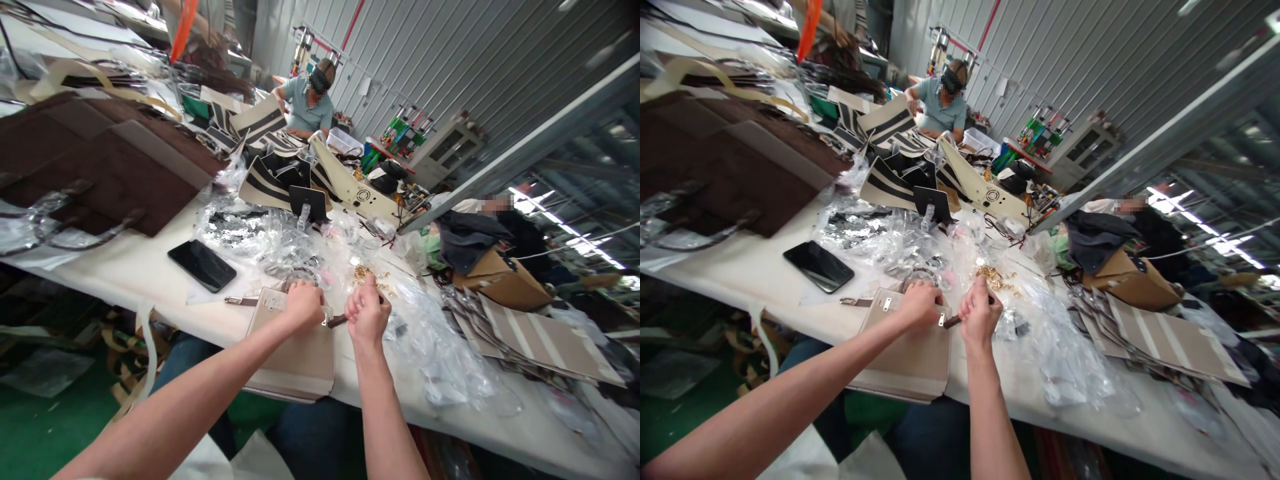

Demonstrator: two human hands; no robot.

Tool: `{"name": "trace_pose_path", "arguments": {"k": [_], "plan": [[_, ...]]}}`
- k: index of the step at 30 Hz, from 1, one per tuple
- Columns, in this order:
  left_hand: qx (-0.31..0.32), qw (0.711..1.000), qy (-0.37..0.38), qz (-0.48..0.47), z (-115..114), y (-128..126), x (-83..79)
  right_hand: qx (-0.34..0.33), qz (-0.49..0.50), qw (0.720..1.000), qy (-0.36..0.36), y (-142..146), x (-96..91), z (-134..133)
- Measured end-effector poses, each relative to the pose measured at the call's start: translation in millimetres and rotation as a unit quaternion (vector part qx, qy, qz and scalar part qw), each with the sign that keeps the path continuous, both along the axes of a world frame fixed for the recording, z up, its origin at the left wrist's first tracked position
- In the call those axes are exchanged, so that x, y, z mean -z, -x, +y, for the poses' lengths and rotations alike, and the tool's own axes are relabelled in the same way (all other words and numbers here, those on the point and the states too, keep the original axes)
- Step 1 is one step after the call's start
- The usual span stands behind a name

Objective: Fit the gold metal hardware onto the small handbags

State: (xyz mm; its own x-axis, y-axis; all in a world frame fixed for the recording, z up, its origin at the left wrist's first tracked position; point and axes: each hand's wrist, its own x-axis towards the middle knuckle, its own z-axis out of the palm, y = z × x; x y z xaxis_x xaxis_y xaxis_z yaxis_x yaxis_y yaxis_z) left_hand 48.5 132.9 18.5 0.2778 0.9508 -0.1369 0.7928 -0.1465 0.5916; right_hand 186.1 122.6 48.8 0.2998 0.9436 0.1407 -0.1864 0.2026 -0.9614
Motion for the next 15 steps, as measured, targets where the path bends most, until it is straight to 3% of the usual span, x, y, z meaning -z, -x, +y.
{"name": "trace_pose_path", "arguments": {"k": [4,8,13,15], "plan": [[-0.006,1.000,-0.003,-0.008,-2.4,1.4,0.6,-0.021,-0.020,0.999,0.038,4.5,8.4,1.1],[-0.003,1.000,-0.011,-0.015,-4.0,1.9,2.0,-0.012,-0.023,0.996,0.084,4.3,20.5,22.5],[0.000,1.000,-0.009,-0.011,-2.6,1.2,3.9,-0.044,-0.007,0.967,0.253,5.7,28.8,66.8],[-0.006,1.000,-0.004,-0.015,-1.9,1.8,4.7,-0.068,-0.004,0.956,0.285,5.3,26.2,74.8]]}}
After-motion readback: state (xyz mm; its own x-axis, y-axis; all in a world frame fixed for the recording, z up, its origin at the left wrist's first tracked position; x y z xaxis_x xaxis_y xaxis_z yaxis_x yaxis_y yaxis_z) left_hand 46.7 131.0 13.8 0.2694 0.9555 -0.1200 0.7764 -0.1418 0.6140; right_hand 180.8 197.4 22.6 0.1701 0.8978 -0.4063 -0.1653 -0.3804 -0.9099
